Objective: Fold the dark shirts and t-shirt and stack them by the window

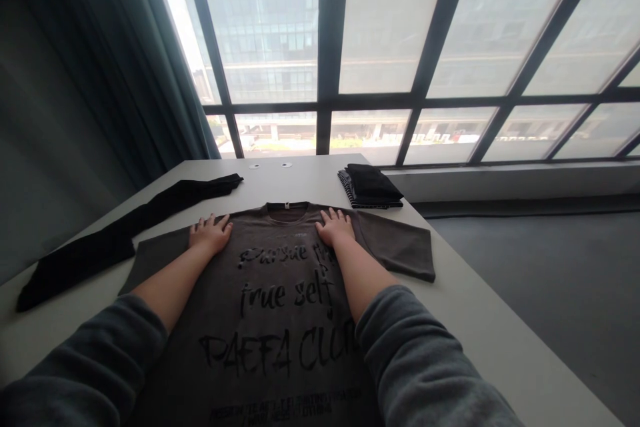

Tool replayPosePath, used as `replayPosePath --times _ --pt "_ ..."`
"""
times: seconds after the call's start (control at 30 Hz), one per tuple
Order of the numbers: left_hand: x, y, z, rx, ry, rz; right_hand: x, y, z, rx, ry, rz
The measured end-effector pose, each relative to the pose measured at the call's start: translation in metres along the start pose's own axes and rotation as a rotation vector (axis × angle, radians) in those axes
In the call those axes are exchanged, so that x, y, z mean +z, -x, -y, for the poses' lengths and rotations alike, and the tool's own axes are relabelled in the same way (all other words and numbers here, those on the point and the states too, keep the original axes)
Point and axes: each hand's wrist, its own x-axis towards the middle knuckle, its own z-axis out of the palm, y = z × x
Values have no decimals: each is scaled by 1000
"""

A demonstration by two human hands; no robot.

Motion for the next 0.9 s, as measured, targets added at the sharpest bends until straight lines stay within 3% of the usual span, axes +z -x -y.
replayPosePath --times 0.2,0.37,0.6,0.77,0.9 --pt "9 -11 8 -32 5 75 1 -2 -1 -2 -3 4" --pt "12 -14 23 64 -14 91 -1 1 -1 0 -7 -3" --pt "-6 -3 76 218 -79 117 -2 2 1 -2 -19 -5" --pt "-19 8 111 123 -118 111 -3 3 1 -4 -27 -1" --pt "-21 8 105 119 -110 70 -5 5 2 -2 -23 6"
